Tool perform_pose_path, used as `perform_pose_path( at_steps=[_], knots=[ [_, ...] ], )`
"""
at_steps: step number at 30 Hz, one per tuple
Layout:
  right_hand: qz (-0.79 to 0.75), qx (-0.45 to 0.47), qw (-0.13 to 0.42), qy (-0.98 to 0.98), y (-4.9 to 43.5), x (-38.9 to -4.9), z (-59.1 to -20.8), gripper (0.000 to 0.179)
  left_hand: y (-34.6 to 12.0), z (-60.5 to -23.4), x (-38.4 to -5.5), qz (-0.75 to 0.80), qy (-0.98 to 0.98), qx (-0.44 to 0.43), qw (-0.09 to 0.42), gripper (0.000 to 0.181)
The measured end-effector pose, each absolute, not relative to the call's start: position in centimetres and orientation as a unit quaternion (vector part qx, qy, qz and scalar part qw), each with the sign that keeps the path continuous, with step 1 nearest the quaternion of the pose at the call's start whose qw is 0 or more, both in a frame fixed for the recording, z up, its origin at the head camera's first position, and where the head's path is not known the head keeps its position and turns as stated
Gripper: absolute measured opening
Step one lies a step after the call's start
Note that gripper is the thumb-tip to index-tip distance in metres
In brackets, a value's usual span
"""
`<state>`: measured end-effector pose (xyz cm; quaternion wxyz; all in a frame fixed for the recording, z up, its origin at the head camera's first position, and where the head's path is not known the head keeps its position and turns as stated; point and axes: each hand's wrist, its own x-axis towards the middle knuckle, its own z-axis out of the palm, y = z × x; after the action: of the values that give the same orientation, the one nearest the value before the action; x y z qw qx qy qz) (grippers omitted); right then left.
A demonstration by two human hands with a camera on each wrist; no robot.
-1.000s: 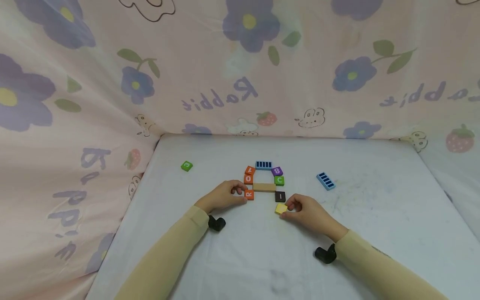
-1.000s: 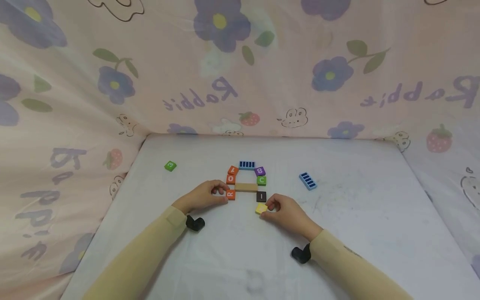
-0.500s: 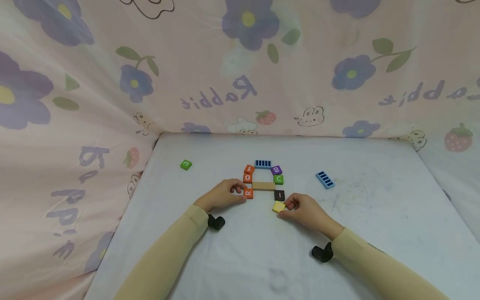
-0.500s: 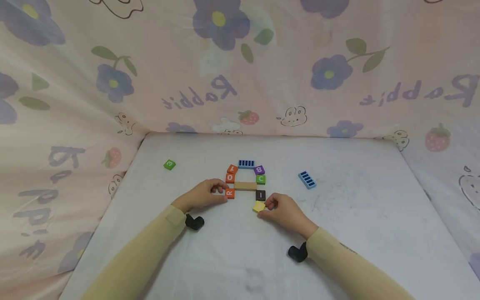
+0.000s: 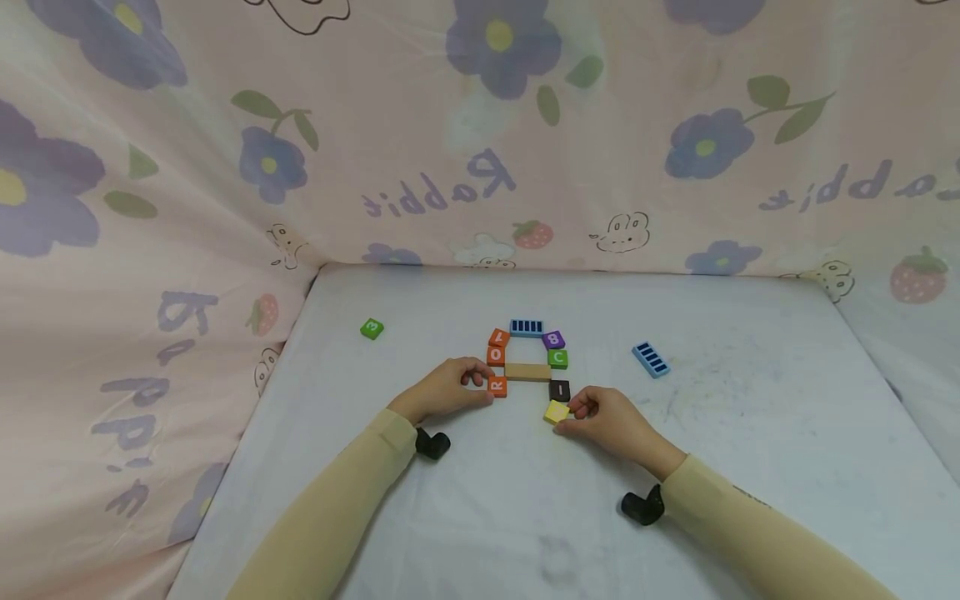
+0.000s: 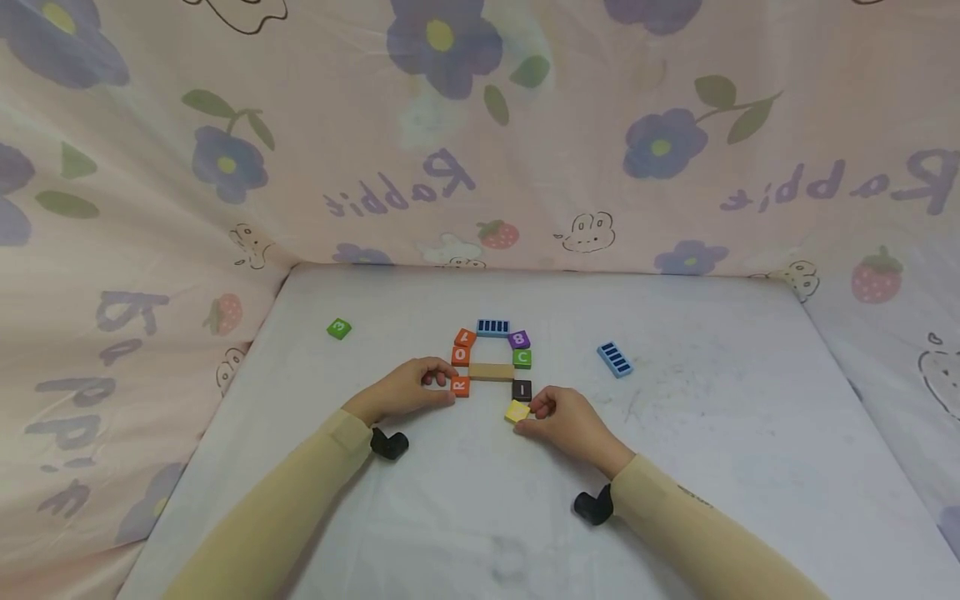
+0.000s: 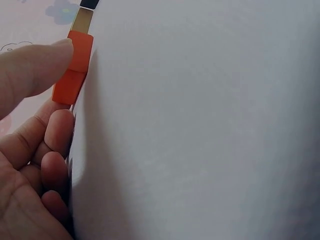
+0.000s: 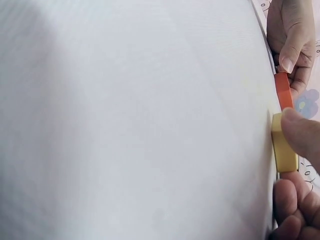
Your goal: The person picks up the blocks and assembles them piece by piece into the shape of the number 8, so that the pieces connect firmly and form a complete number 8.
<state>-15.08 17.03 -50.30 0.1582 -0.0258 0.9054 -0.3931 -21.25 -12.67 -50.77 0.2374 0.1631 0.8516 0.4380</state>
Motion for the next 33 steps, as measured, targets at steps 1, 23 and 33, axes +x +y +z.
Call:
perform_pose_path(
  at_steps=[1, 23, 33],
  knots=[
    [-0.394, -0.025, 0.159, 0.905, 17.0, -15.0, -50.3, 0.044, -12.7, -50.8, -21.2, 0.438, 0.852, 0.160, 0.239, 0.033],
    [-0.403, -0.015, 0.167, 0.900, 16.9, -15.0, -50.2, 0.044, -13.5, -50.4, -21.6, 0.446, 0.845, 0.155, 0.251, 0.034],
    [-0.401, -0.017, 0.167, 0.901, 17.0, -15.0, -50.3, 0.044, -17.2, -48.5, -22.9, 0.456, 0.872, 0.084, 0.153, 0.041]
  ],
)
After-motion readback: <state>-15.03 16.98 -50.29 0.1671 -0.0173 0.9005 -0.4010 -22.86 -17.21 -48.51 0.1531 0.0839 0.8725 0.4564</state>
